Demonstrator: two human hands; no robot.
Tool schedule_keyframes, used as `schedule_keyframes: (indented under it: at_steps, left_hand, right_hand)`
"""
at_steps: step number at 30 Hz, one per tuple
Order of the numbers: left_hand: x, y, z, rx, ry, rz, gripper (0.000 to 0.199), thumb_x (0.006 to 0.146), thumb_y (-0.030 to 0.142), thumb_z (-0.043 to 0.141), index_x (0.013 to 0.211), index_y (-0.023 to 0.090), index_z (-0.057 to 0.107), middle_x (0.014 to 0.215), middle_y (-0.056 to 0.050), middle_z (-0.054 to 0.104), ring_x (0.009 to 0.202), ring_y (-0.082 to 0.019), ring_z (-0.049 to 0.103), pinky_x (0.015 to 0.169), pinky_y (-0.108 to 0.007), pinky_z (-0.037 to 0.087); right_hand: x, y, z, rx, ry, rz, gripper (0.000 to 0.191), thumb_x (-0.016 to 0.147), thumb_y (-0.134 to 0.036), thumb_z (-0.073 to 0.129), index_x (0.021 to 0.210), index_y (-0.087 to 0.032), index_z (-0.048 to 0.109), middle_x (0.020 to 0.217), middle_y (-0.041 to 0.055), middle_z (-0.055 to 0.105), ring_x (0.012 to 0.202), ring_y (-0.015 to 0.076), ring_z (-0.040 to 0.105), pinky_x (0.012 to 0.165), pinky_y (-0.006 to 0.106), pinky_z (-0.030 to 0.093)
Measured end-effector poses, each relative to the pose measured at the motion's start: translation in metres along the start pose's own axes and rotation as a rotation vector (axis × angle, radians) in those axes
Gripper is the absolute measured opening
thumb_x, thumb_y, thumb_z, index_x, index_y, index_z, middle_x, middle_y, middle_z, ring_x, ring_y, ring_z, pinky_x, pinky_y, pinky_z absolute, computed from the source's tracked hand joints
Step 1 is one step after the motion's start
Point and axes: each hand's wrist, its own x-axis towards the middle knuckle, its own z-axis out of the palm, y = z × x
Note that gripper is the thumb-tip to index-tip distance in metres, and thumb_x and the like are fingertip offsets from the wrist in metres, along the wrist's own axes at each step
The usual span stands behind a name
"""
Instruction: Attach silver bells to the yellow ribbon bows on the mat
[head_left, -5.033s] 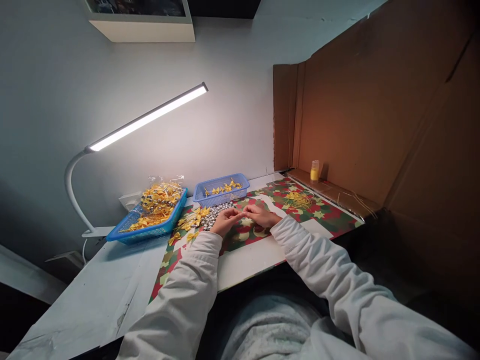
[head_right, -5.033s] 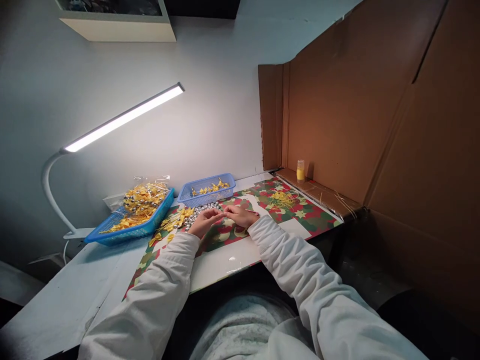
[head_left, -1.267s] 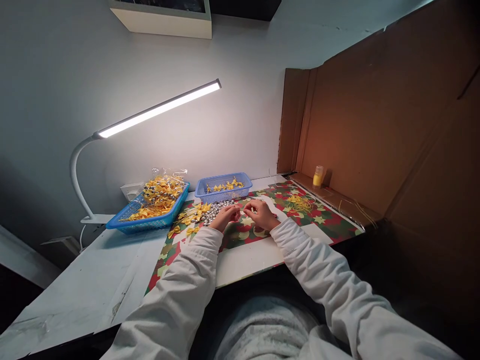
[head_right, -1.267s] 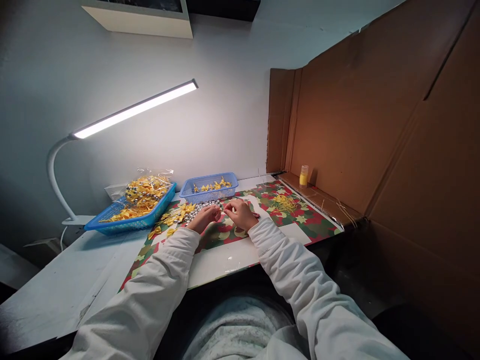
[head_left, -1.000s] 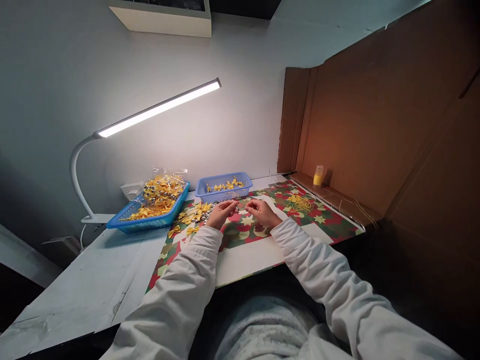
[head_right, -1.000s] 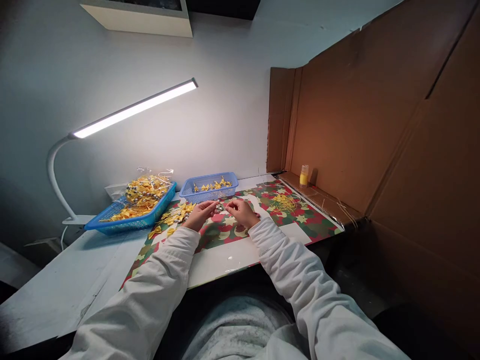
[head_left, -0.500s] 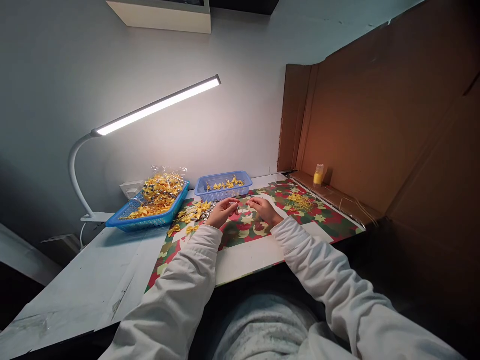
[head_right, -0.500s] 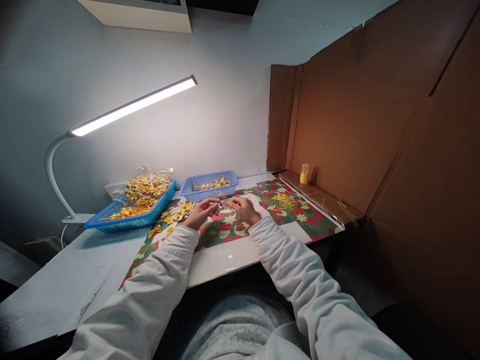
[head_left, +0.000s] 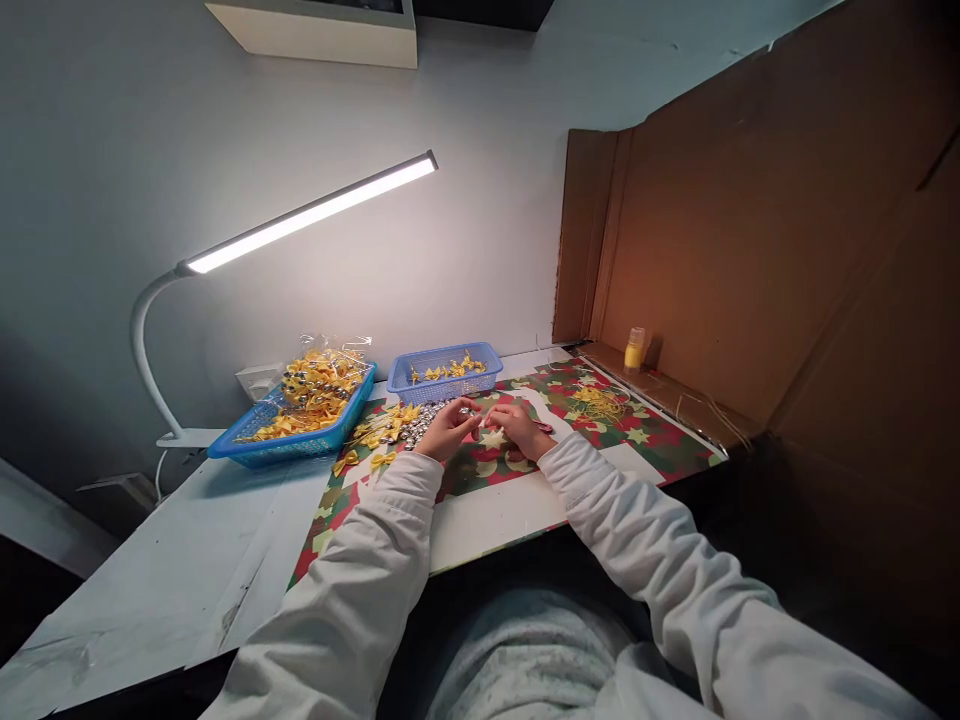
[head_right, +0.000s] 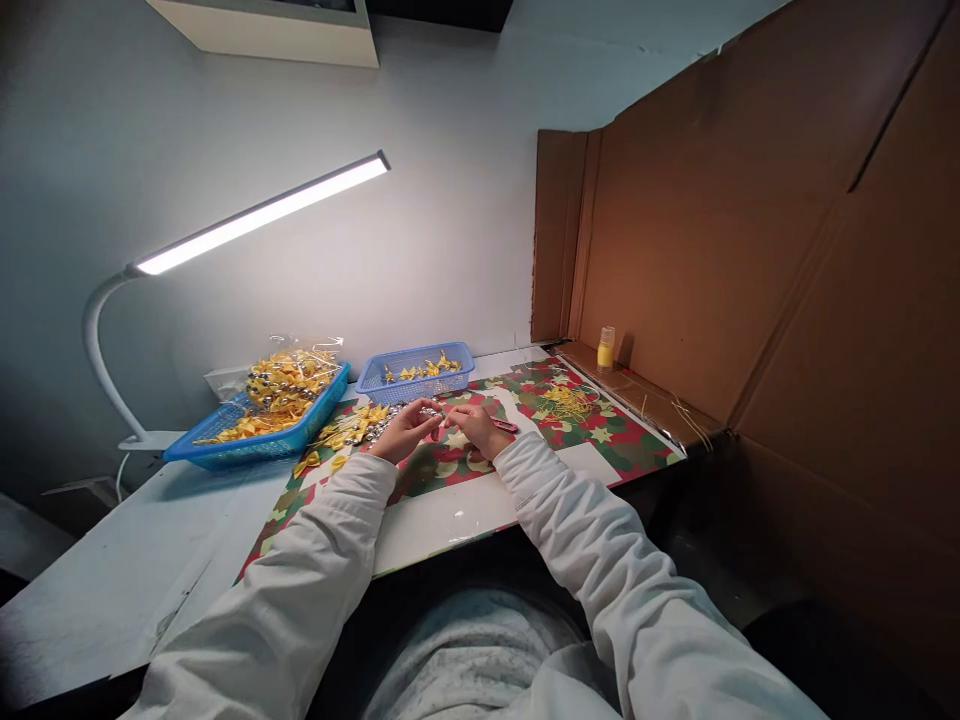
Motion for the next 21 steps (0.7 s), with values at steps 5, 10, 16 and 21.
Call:
schedule_keyframes:
  at_steps: [5, 10, 16, 21]
  left_hand:
    - [0.0013, -0.0035, -0.0048, -0.001, 0.052, 0.008, 0.041, 0.068, 0.047, 0.068, 0.087, 0.017, 0.048, 0.050, 0.005, 0.058, 0.049, -0.011, 0.055, 0.056, -0.024, 0.041]
    - [0.0019, -0.0031, -0.0083, 0.031, 0.084, 0.002, 0.041, 0.067, 0.050, 0.067, 0.085, 0.018, 0.047, 0.050, 0.004, 0.060, 0.049, -0.011, 0.056, 0.056, -0.024, 0.041]
    - [0.0022, -0.0025, -0.0094, 0.065, 0.100, 0.003, 0.040, 0.067, 0.049, 0.066, 0.083, 0.018, 0.047, 0.050, 0.004, 0.060, 0.049, -0.011, 0.056, 0.055, -0.024, 0.040]
    - [0.0023, -0.0044, -0.0107, 0.065, 0.110, -0.003, 0.038, 0.067, 0.047, 0.067, 0.083, 0.018, 0.048, 0.049, 0.003, 0.060, 0.048, -0.011, 0.055, 0.054, -0.023, 0.039]
  right_hand:
    - [-0.0016, -0.0004, -0.0026, -0.028, 0.025, 0.059, 0.015, 0.062, -0.027, 0.048, 0.050, -0.019, 0.052, 0.062, 0.0006, 0.054, 0.062, 0.0136, 0.043, 0.053, 0.026, 0.027]
    - [0.0002, 0.0026, -0.0029, -0.016, 0.025, 0.080, 0.015, 0.060, -0.028, 0.045, 0.050, -0.018, 0.051, 0.060, -0.0006, 0.051, 0.059, 0.0119, 0.040, 0.051, 0.025, 0.023]
    - [0.0004, 0.0019, -0.0032, -0.053, 0.020, 0.037, 0.017, 0.060, -0.026, 0.043, 0.046, -0.018, 0.047, 0.058, -0.0007, 0.050, 0.059, 0.0123, 0.042, 0.053, 0.025, 0.027]
    - [-0.0025, -0.0021, -0.0031, -0.062, 0.018, 0.028, 0.017, 0.058, -0.026, 0.043, 0.043, -0.018, 0.041, 0.060, -0.0003, 0.050, 0.060, 0.0117, 0.041, 0.051, 0.024, 0.027]
